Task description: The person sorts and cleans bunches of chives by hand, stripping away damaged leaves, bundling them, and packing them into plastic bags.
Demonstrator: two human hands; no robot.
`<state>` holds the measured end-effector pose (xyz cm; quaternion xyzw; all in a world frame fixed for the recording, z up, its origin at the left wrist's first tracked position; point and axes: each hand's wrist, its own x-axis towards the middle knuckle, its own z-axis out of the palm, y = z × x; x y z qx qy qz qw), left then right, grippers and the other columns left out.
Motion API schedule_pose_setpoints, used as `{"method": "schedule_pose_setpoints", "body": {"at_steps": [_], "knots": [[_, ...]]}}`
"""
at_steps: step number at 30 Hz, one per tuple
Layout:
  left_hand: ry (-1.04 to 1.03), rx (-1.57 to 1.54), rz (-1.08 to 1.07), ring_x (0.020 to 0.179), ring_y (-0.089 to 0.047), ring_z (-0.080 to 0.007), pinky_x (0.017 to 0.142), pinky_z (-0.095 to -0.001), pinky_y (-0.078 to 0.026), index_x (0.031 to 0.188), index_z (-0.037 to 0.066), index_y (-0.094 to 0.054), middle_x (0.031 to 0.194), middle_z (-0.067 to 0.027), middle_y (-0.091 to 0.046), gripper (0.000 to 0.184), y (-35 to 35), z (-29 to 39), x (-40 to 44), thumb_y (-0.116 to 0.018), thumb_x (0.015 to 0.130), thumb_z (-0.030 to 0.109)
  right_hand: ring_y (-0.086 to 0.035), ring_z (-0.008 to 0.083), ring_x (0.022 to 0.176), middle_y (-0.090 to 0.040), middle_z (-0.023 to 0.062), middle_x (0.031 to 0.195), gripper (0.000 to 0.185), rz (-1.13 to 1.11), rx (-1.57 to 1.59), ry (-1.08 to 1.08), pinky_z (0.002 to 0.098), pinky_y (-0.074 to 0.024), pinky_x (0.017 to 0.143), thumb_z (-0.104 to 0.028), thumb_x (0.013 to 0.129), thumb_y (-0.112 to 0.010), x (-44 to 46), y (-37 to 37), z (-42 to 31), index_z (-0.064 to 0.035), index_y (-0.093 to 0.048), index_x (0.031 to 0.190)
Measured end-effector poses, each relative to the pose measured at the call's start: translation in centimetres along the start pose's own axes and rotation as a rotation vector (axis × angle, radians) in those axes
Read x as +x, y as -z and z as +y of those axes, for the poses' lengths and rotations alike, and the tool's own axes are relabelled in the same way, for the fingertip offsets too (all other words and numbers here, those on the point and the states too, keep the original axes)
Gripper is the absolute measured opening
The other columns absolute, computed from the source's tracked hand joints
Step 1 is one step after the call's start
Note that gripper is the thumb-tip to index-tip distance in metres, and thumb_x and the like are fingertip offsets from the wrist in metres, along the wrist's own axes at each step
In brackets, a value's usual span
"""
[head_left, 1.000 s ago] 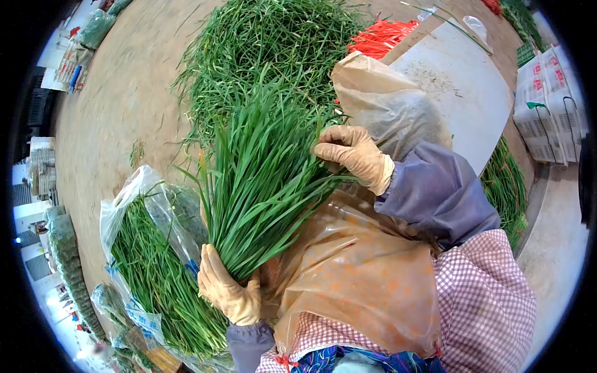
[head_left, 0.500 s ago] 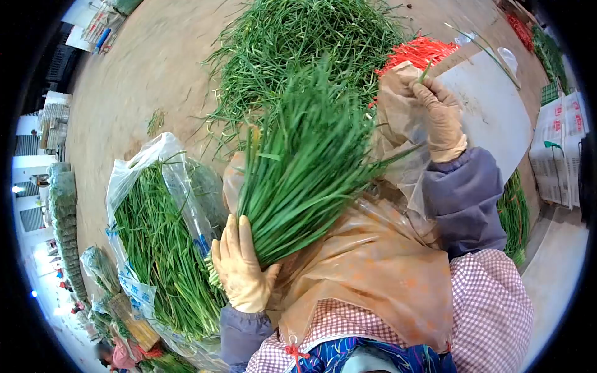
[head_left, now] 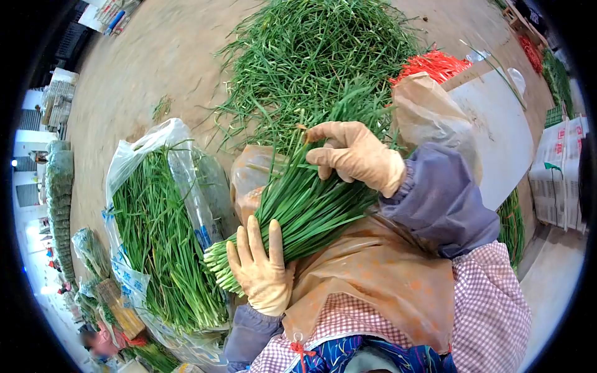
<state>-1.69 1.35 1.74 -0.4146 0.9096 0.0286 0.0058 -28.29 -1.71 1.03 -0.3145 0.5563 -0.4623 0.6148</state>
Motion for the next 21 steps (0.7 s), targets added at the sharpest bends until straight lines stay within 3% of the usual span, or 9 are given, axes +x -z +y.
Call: {"method": "schedule_pose_setpoints", "body": {"at_steps": [4,7,8,11,12,15,16,19,21], "knots": [[-0.004,0.009,0.037,0.123,-0.046,-0.0431,0.102,-0.0585,-0.033,0.141,0.017,-0.039,0.143,-0.0219,-0.042,0.094,-0.6,-0.3,-0.1,-0.082,0.057,0.026,-0.043,0.0032,0.047,-0.061,-0.0004,0.063,0.014,-0.04,0.027,0.063,0.0207,-0.033,0.043,-0.017,0.09,-0.066,2.0,-1.1,1.8,-0.0063,-0.067,0.098],[-0.006,0.0,0.027,0.121,-0.048,-0.0428,0.101,-0.0587,-0.034,0.14,0.018,-0.041,0.14,-0.0217,-0.044,0.088,-0.3,-0.5,-0.1,-0.079,0.061,0.025,-0.045,0.0037,0.049,-0.06,-0.0009,0.062,0.012,0.048,-0.082,0.064,0.021,-0.0344,0.045,-0.016,0.091,-0.064,1.3,-1.5,1.8,-0.0047,-0.067,0.087],[-0.008,-0.005,0.02,0.12,-0.049,-0.0427,0.1,-0.0589,-0.035,0.139,0.018,-0.042,0.139,-0.0216,-0.045,0.084,-0.2,-0.4,-0.1,-0.078,0.063,0.024,-0.047,0.0041,0.053,-0.059,-0.0008,0.062,0.012,0.075,-0.207,0.179,0.0205,-0.0363,0.049,-0.015,0.092,-0.063,1.4,-1.3,2.9,-0.0033,-0.066,0.092],[-0.06,0.045,0.127,0.116,-0.052,-0.0428,0.097,-0.0596,-0.036,0.139,0.02,-0.044,0.136,-0.0213,-0.049,0.075,-1.5,-0.4,-0.4,-0.072,0.07,0.021,-0.052,0.0079,0.056,-0.059,0.0006,0.063,0.015,0.191,-0.14,0.282,0.024,-0.0434,0.055,-0.014,0.092,-0.063,0.4,-1.8,3.6,0.0006,-0.065,0.093],[-0.07,0.054,0.14,0.113,-0.054,-0.0428,0.095,-0.0598,-0.037,0.138,0.022,-0.046,0.134,-0.0194,-0.052,0.065,-1.7,-0.3,-0.5,-0.065,0.075,0.02,-0.05,0.0069,0.053,-0.058,-0.0001,0.064,0.015,0.192,-0.041,0.227,0.0226,-0.0413,0.05,-0.015,0.093,-0.062,0.3,-1.7,4.1,-0.0004,-0.065,0.095],[-0.104,0.057,0.138,0.114,-0.054,-0.0429,0.096,-0.0599,-0.037,0.137,0.023,-0.047,0.135,-0.0171,-0.052,0.061,-1.7,0.2,-0.6,-0.064,0.078,0.02,-0.048,0.0057,0.05,-0.057,-0.0014,0.063,0.014,0.246,0.197,0.092,0.0214,-0.0354,0.044,-0.018,0.094,-0.063,-0.3,-1.8,4.3,-0.0047,-0.063,0.099],[-0.108,0.051,0.122,0.115,-0.053,-0.0427,0.096,-0.0598,-0.036,0.135,0.023,-0.049,0.135,-0.0152,-0.052,0.057,-1.4,0.4,-0.7,-0.062,0.079,0.021,-0.046,0.0041,0.048,-0.057,-0.0004,0.062,0.011,0.267,0.271,0.096,0.019,-0.0344,0.042,-0.014,0.093,-0.062,-0.6,-2.0,4.2,-0.0037,-0.065,0.091],[-0.143,0.116,0.092,0.122,-0.046,-0.0453,0.101,-0.0612,-0.031,0.14,0.019,-0.044,0.141,-0.0209,-0.045,0.083,-2.2,-0.1,-1.4,-0.076,0.065,0.037,-0.046,0.0048,0.047,-0.055,-0.001,0.059,0.011,-0.015,0.071,-0.01,0.02,-0.0348,0.042,-0.015,0.091,-0.063,-1.2,0.8,2.9,-0.004,-0.065,0.09],[-0.151,0.092,0.108,0.124,-0.043,-0.0461,0.101,-0.0624,-0.03,0.14,0.019,-0.044,0.143,-0.0212,-0.043,0.085,-2.3,-0.3,-1.7,-0.076,0.063,0.034,-0.047,0.0064,0.045,-0.055,-0.0008,0.057,0.019,0.062,-0.051,-0.051,0.0215,-0.0328,0.039,-0.023,0.087,-0.068,-3.0,2.7,0.5,-0.0044,-0.064,0.087]]}}
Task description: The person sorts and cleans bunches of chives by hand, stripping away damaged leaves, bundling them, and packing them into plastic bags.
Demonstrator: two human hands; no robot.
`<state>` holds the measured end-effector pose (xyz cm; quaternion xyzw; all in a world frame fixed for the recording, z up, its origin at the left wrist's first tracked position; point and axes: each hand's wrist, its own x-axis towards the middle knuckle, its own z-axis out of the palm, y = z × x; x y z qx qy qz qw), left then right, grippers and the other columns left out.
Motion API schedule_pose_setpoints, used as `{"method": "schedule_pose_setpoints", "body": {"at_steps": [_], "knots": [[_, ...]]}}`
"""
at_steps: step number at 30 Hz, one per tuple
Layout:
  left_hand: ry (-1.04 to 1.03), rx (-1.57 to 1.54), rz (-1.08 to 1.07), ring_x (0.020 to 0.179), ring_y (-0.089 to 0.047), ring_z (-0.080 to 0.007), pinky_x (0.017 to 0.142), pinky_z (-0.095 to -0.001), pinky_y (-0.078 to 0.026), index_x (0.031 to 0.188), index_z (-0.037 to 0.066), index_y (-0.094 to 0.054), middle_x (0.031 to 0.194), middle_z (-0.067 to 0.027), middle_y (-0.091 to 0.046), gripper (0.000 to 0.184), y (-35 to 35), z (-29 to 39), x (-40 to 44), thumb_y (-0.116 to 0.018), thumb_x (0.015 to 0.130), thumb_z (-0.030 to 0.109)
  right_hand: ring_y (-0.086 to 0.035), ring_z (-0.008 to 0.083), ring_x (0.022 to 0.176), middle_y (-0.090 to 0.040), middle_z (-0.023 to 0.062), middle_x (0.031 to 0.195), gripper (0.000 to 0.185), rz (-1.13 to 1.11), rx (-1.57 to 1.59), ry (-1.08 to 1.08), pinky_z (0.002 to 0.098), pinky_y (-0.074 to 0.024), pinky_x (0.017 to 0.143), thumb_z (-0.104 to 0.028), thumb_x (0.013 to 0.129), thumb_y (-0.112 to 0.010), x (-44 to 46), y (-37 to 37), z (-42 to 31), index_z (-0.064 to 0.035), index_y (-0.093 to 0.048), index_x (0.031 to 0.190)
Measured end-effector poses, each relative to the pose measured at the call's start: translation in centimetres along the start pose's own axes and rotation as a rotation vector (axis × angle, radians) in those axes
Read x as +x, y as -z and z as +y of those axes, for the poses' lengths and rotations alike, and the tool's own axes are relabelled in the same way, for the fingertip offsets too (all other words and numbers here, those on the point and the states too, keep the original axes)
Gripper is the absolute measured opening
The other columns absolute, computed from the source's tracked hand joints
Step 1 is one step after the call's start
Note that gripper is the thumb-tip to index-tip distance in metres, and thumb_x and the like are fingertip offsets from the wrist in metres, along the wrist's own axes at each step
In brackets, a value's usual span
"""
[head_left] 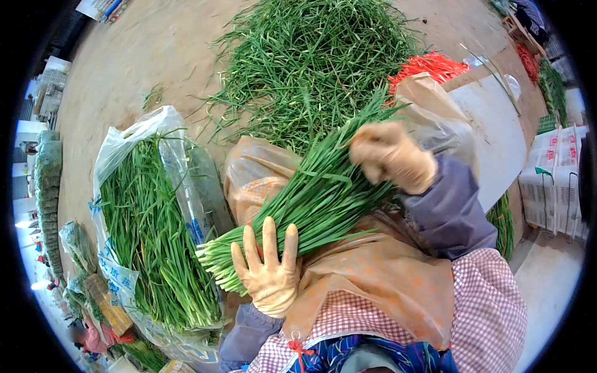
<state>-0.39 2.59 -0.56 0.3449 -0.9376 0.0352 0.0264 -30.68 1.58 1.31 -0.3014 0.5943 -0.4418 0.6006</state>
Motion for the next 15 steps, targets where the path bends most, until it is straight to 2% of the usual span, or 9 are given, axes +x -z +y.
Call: {"method": "schedule_pose_setpoints", "body": {"at_steps": [2,3,6,7,10,11,13,14,15], "knots": [[0.01,-0.031,-0.013,0.125,-0.042,-0.0465,0.101,-0.063,-0.029,0.14,0.018,-0.044,0.143,-0.0214,-0.042,0.086,0.3,0.1,-0.2,-0.077,0.062,0.033,-0.051,0.0083,0.043,-0.058,-0.0004,0.058,0.019,0.145,0.231,0.183,0.0208,-0.033,0.039,-0.024,0.09,-0.065,-0.5,4.3,-0.8,-0.0065,-0.063,0.098],[0.006,-0.023,-0.02,0.126,-0.042,-0.0468,0.101,-0.0638,-0.028,0.141,0.018,-0.044,0.144,-0.0216,-0.041,0.087,0.2,0.2,-0.3,-0.077,0.062,0.033,-0.055,0.0075,0.053,-0.063,0.001,0.07,0.018,0.16,0.307,0.384,0.0185,-0.0405,0.047,-0.017,0.093,-0.062,0.9,8.0,1.5,-0.0049,-0.062,0.107],[-0.006,-0.007,-0.013,0.126,-0.042,-0.0471,0.101,-0.0641,-0.028,0.142,0.018,-0.043,0.144,-0.022,-0.041,0.09,-0.1,0.3,-0.3,-0.077,0.06,0.034,-0.06,0.0078,0.07,-0.065,0.0024,0.085,0.021,0.607,-0.081,0.582,0.0203,-0.0485,0.06,-0.011,0.094,-0.061,1.1,8.2,-0.1,-0.0043,-0.061,0.113],[-0.004,-0.004,-0.011,0.126,-0.042,-0.0471,0.101,-0.0642,-0.028,0.142,0.018,-0.042,0.144,-0.022,-0.041,0.091,-0.1,0.4,-0.3,-0.077,0.06,0.036,-0.061,0.0092,0.087,-0.065,0.0024,0.101,0.029,0.524,-0.195,0.558,0.0239,-0.0505,0.073,-0.01,0.092,-0.063,0.2,7.7,-0.7,-0.0048,-0.059,0.121],[-0.007,0.009,-0.021,0.126,-0.042,-0.0472,0.101,-0.0645,-0.028,0.143,0.019,-0.041,0.144,-0.0222,-0.041,0.094,0.0,0.5,-0.2,-0.078,0.06,0.041,-0.064,0.0144,0.081,-0.068,0.0059,0.092,0.033,0.202,-0.479,0.546,0.0287,-0.0518,0.07,-0.016,0.091,-0.066,-1.1,4.4,-1.8,-0.0051,-0.059,0.122],[-0.007,0.016,-0.029,0.126,-0.042,-0.0472,0.101,-0.0645,-0.027,0.144,0.019,-0.04,0.144,-0.0222,-0.041,0.094,0.0,0.5,-0.3,-0.079,0.061,0.043,-0.065,0.0192,0.076,-0.067,0.0085,0.086,0.036,0.118,-0.7,0.577,0.0309,-0.052,0.067,-0.02,0.089,-0.067,-0.6,4.1,-1.3,-0.0062,-0.059,0.121],[-0.01,0.023,-0.031,0.126,-0.042,-0.0472,0.101,-0.0645,-0.027,0.144,0.019,-0.04,0.144,-0.0223,-0.041,0.095,-0.1,0.5,-0.3,-0.079,0.062,0.046,-0.064,0.0326,0.066,-0.063,0.0146,0.072,0.038,0.093,-0.992,0.632,0.0381,-0.0522,0.061,-0.032,0.085,-0.07,0.2,2.4,-0.7,-0.01,-0.063,0.116],[-0.014,0.025,-0.025,0.126,-0.042,-0.0472,0.101,-0.0645,-0.027,0.144,0.019,-0.04,0.144,-0.0222,-0.041,0.094,-0.2,0.4,-0.4,-0.079,0.062,0.047,-0.065,0.0334,0.07,-0.066,0.0133,0.077,0.032,0.122,-1.035,0.816,0.0381,-0.0532,0.061,-0.031,0.085,-0.07,1.7,2.5,1.2,-0.0109,-0.065,0.11],[-0.015,0.026,-0.019,0.127,-0.041,-0.0473,0.101,-0.0645,-0.027,0.144,0.019,-0.04,0.144,-0.0222,-0.041,0.094,-0.3,0.4,-0.5,-0.079,0.063,0.048,-0.066,0.0321,0.07,-0.066,0.0132,0.076,0.029,0.096,-1.092,0.81,0.0371,-0.0534,0.061,-0.028,0.086,-0.07,2.1,2.5,1.7,-0.0098,-0.065,0.107]]}}
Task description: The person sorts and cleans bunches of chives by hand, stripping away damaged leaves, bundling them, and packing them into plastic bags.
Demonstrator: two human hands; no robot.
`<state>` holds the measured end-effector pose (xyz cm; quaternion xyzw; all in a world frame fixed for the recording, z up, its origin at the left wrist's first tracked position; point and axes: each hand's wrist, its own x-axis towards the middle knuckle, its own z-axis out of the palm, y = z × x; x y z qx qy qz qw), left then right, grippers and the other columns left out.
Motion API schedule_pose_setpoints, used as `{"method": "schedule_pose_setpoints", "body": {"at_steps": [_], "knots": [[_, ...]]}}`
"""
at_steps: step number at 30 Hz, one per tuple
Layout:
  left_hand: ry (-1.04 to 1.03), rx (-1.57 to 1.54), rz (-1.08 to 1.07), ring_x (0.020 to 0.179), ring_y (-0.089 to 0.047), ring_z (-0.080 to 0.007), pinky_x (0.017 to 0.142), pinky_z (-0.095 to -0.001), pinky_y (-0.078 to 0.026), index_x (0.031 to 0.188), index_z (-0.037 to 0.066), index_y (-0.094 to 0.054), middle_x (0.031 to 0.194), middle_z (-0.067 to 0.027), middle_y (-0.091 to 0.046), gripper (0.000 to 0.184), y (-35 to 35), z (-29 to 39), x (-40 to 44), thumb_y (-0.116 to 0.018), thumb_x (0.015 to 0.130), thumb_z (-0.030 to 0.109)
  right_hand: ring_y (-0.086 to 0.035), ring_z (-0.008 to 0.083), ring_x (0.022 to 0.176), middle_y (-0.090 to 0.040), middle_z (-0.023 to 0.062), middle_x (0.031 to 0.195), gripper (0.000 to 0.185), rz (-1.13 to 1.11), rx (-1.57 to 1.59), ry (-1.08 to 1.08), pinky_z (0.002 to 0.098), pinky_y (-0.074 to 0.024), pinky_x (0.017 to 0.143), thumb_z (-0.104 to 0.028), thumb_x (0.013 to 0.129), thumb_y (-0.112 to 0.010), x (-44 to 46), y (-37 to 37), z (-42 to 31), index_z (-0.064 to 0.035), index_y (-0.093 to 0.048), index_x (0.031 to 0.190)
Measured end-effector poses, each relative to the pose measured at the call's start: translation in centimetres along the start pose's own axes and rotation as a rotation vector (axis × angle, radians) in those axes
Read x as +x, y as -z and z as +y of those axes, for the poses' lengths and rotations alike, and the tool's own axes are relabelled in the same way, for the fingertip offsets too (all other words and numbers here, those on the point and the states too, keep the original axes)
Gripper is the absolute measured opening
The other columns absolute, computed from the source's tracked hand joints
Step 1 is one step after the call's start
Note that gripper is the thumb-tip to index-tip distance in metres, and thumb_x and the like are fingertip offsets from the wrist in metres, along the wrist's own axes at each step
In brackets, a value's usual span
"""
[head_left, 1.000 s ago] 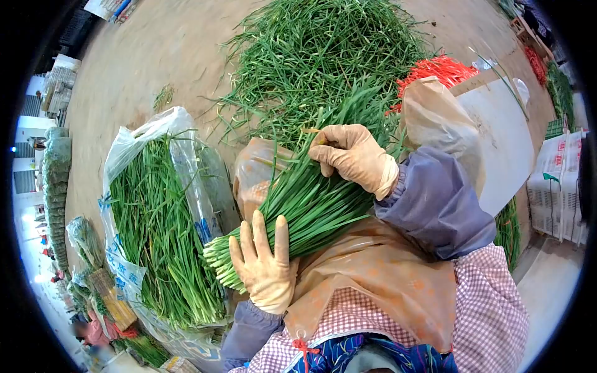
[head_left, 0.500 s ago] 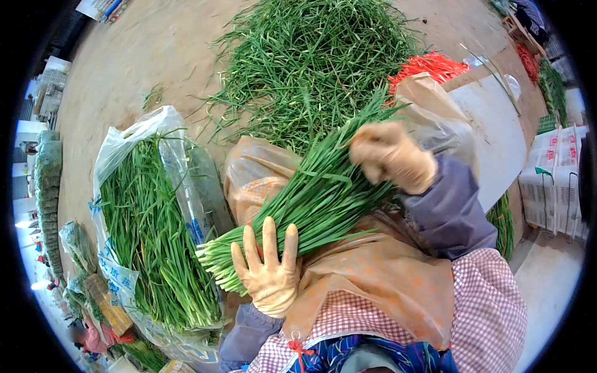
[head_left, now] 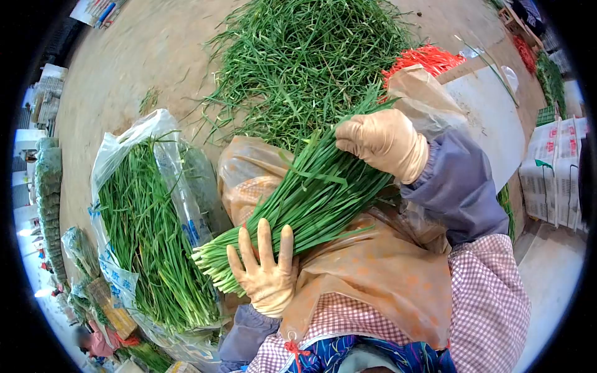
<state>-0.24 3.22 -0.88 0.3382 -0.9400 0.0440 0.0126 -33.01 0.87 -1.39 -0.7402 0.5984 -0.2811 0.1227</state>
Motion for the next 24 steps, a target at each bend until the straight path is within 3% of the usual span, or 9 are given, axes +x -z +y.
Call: {"method": "schedule_pose_setpoints", "body": {"at_steps": [4,7,10,13,17,19,20,21,24], "knots": [[0.018,-0.028,-0.014,0.127,-0.041,-0.047,0.101,-0.0643,-0.027,0.143,0.019,-0.042,0.144,-0.022,-0.041,0.094,0.3,0.0,0.0,-0.08,0.061,0.045,-0.066,0.0237,0.066,-0.064,0.0121,0.072,0.019,0.301,0.281,-0.058,0.0333,-0.052,0.059,-0.021,0.088,-0.069,-0.1,-0.9,-0.4,-0.0068,-0.066,0.1],[0.011,-0.03,0.01,0.127,-0.042,-0.0466,0.101,-0.0639,-0.027,0.141,0.018,-0.044,0.143,-0.0214,-0.042,0.093,0.2,-0.2,0.4,-0.08,0.059,0.045,-0.057,0.0117,0.061,-0.059,0.0021,0.067,0.018,0.442,0.532,-0.549,0.027,-0.048,0.057,-0.019,0.091,-0.067,0.3,1.5,0.5,-0.001,-0.066,0.093],[0.023,-0.025,-0.002,0.126,-0.042,-0.0466,0.101,-0.0638,-0.027,0.139,0.018,-0.046,0.143,-0.0208,-0.043,0.09,0.3,-0.1,0.5,-0.079,0.06,0.046,-0.056,0.0109,0.064,-0.056,-0.0014,0.067,0.019,0.219,0.656,-0.514,0.0256,-0.0475,0.058,-0.018,0.092,-0.066,-1.2,2.8,-1.9,0.0007,-0.065,0.094],[0.018,-0.013,-0.01,0.126,-0.043,-0.0467,0.101,-0.0637,-0.028,0.138,0.018,-0.047,0.143,-0.0207,-0.043,0.089,0.4,0.0,0.5,-0.078,0.061,0.047,-0.064,0.0235,0.064,-0.062,0.0112,0.07,0.025,-0.158,0.207,-0.305,0.0316,-0.05,0.058,-0.03,0.09,-0.065,-1.3,2.2,-5.4,-0.005,-0.064,0.094],[0.006,-0.006,0.001,0.126,-0.043,-0.0468,0.101,-0.0637,-0.027,0.138,0.018,-0.047,0.142,-0.0209,-0.043,0.085,0.3,0.0,0.3,-0.076,0.064,0.048,-0.061,0.0351,0.065,-0.06,0.0135,0.07,0.017,-0.035,0.051,-0.168,0.0391,-0.0495,0.056,-0.024,0.091,-0.062,-3.0,-3.1,-4.9,-0.007,-0.06,0.089],[0.009,0.0,0.007,0.126,-0.043,-0.0467,0.101,-0.0635,-0.028,0.138,0.018,-0.046,0.142,-0.0208,-0.043,0.082,0.3,0.0,-0.1,-0.075,0.067,0.046,-0.058,0.0315,0.06,-0.057,0.0144,0.068,0.013,0.158,0.298,-0.284,0.0372,-0.0479,0.055,-0.02,0.091,-0.062,-3.4,-2.3,-4.6,-0.0068,-0.06,0.087],[0.011,0.01,0.018,0.126,-0.043,-0.0465,0.101,-0.0634,-0.028,0.139,0.018,-0.046,0.142,-0.0206,-0.043,0.08,0.1,0.0,-0.3,-0.074,0.068,0.045,-0.051,0.0121,0.051,-0.055,0.0021,0.06,0.015,0.275,0.466,-0.355,0.0251,-0.0401,0.048,-0.018,0.092,-0.065,-3.7,-2.4,-3.7,-0.0035,-0.061,0.088],[0.012,0.019,0.03,0.126,-0.043,-0.0464,0.101,-0.0632,-0.028,0.139,0.018,-0.046,0.142,-0.0204,-0.044,0.078,0.0,0.0,-0.4,-0.073,0.07,0.044,-0.053,0.0123,0.055,-0.057,0.0035,0.064,0.018,0.249,0.702,-0.64,0.0263,-0.041,0.049,-0.021,0.094,-0.062,-3.8,-0.5,-4.1,-0.005,-0.062,0.087],[0.035,-0.036,0.035,0.125,-0.044,-0.046,0.101,-0.063,-0.029,0.139,0.02,-0.046,0.141,-0.0194,-0.045,0.074,0.3,0.3,-0.2,-0.071,0.073,0.039,-0.051,0.0059,0.058,-0.056,-0.0014,0.066,0.016,0.511,1.001,-0.775,0.0197,-0.0382,0.05,-0.02,0.095,-0.062,-4.3,2.3,-2.4,-0.0044,-0.063,0.09]]}}
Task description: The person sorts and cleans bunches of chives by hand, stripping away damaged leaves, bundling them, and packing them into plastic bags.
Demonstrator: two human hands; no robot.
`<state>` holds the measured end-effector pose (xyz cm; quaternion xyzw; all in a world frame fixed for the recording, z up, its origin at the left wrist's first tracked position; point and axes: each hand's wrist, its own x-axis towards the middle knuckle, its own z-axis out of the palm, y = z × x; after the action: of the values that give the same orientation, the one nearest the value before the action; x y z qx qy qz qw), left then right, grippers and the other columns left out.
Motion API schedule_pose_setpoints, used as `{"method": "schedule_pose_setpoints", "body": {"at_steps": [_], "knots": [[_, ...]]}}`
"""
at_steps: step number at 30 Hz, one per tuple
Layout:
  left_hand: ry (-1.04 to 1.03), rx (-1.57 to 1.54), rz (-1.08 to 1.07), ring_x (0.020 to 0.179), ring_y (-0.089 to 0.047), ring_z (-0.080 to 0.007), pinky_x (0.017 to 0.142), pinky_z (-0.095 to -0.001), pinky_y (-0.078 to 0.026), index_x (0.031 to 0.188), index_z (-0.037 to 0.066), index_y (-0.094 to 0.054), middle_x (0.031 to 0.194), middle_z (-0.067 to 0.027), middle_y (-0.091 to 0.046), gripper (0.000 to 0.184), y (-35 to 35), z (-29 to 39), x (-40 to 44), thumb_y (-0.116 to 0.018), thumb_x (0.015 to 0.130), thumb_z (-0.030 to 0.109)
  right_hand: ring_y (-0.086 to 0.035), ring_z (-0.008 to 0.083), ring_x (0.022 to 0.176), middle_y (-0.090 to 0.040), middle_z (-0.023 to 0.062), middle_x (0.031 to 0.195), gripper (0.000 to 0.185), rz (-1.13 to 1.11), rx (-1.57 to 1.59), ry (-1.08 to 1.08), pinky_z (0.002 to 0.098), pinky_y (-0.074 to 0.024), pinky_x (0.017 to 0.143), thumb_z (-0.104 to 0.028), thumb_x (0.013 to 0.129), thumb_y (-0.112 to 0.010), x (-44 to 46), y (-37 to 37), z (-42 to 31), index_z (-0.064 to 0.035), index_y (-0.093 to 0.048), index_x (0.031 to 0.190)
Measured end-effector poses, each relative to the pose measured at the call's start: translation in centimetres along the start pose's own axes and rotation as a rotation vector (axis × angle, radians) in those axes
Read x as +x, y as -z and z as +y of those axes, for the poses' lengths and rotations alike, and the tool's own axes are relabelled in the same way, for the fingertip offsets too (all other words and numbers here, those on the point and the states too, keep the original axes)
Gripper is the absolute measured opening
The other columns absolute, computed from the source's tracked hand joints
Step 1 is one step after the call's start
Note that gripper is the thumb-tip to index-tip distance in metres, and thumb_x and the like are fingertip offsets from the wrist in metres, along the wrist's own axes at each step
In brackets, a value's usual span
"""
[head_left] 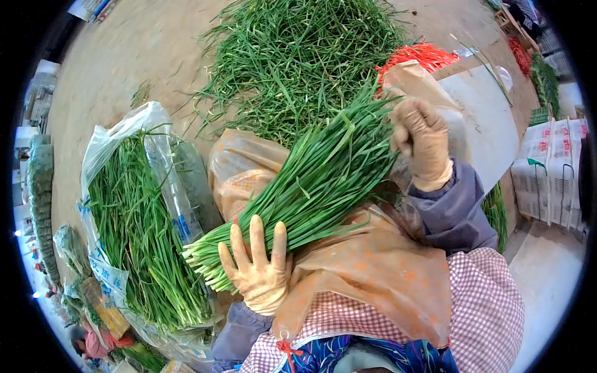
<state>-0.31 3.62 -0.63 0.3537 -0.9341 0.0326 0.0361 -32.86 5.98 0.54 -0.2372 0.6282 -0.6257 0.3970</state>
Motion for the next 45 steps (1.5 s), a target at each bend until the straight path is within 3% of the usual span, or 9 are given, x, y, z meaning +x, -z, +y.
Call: {"method": "schedule_pose_setpoints", "body": {"at_steps": [5,11,16,19,25,28,33,37,45], "knots": [[-0.011,0.031,0.021,0.123,-0.047,-0.0462,0.101,-0.0621,-0.03,0.139,0.02,-0.046,0.141,-0.0191,-0.046,0.07,-0.2,0.0,0.0,-0.07,0.075,0.036,-0.052,0.0057,0.061,-0.057,-0.001,0.069,0.02,0.033,-0.273,0.185,0.0198,-0.0398,0.052,-0.021,0.094,-0.063,0.8,-0.2,-2.0,-0.0021,-0.064,0.099],[-0.007,0.026,0.007,0.123,-0.046,-0.0465,0.101,-0.0615,-0.03,0.138,0.02,-0.047,0.141,-0.0193,-0.046,0.067,0.1,0.2,0.1,-0.068,0.076,0.036,-0.054,0.0068,0.064,-0.058,0.0005,0.068,0.02,-0.381,-0.474,-0.03,0.0272,-0.0456,0.058,-0.021,0.091,-0.066,1.7,-2.7,-0.1,-0.0017,-0.064,0.097],[-0.026,0.033,0.006,0.123,-0.046,-0.0463,0.101,-0.0622,-0.03,0.136,0.02,-0.049,0.141,-0.0193,-0.046,0.062,-0.1,0.0,0.1,-0.066,0.078,0.037,-0.061,0.0354,0.065,-0.058,0.0162,0.069,0.015,-0.214,-0.876,0.52,0.0386,-0.0482,0.057,-0.019,0.089,-0.064,1.8,-3.4,2.1,-0.0048,-0.059,0.085],[-0.034,0.002,0.001,0.123,-0.046,-0.0461,0.101,-0.0625,-0.029,0.135,0.021,-0.049,0.141,-0.0192,-0.046,0.063,0.1,0.2,0.4,-0.065,0.078,0.04,-0.061,0.0358,0.066,-0.058,0.0159,0.068,0.016,-0.06,-0.854,0.66,0.0393,-0.0484,0.057,-0.02,0.09,-0.063,2.0,-3.6,3.1,-0.0056,-0.059,0.086],[0.015,-0.032,0.01,0.118,-0.051,-0.0448,0.102,-0.0613,-0.027,0.134,0.024,-0.051,0.138,-0.0152,-0.05,0.053,0.1,0.3,0.2,-0.065,0.083,0.031,-0.053,0.0086,0.053,-0.061,0.0005,0.066,0.019,0.35,-0.195,0.268,0.0248,-0.0438,0.049,-0.026,0.095,-0.062,5.2,1.3,1.1,-0.0074,-0.066,0.095],[0.023,-0.032,0.021,0.118,-0.051,-0.0446,0.102,-0.0613,-0.029,0.133,0.024,-0.052,0.138,-0.0148,-0.051,0.053,0.0,0.4,0.3,-0.065,0.083,0.03,-0.05,0.0055,0.049,-0.063,0.0003,0.065,0.018,0.434,-0.173,0.54,0.0192,-0.0397,0.046,-0.02,0.095,-0.062,5.0,1.8,-0.4,-0.0034,-0.069,0.095],[-0.017,0.042,0.023,0.122,-0.047,-0.0459,0.099,-0.0637,-0.031,0.135,0.022,-0.05,0.14,-0.018,-0.047,0.067,-0.7,0.3,0.1,-0.068,0.075,0.044,-0.055,0.0037,0.056,-0.063,0.0007,0.068,0.026,-0.172,-0.275,-0.129,0.017,-0.0388,0.048,-0.025,0.092,-0.065,-1.2,1.2,-2.4,-0.0017,-0.065,0.105],[-0.025,0.049,0.035,0.121,-0.049,-0.0454,0.1,-0.0624,-0.031,0.134,0.022,-0.051,0.139,-0.0179,-0.049,0.06,-0.4,0.5,0.3,-0.066,0.079,0.042,-0.053,0.0029,0.061,-0.06,-0.0004,0.072,0.033,-0.304,-0.227,-0.247,0.0165,-0.0391,0.053,-0.029,0.091,-0.067,-1.2,-2.0,-0.2,-0.0027,-0.061,0.111],[0.022,-0.04,0.0,0.12,-0.048,-0.0463,0.1,-0.0637,-0.027,0.138,0.024,-0.049,0.139,-0.0157,-0.049,0.06,-0.1,0.6,-0.1,-0.064,0.082,0.041,-0.055,0.0084,0.062,-0.059,0.0,0.067,0.014,-0.125,-0.278,0.367,0.0226,-0.0449,0.057,-0.017,0.095,-0.061,2.6,-3.7,-1.9,-0.0035,-0.066,0.096]]}}
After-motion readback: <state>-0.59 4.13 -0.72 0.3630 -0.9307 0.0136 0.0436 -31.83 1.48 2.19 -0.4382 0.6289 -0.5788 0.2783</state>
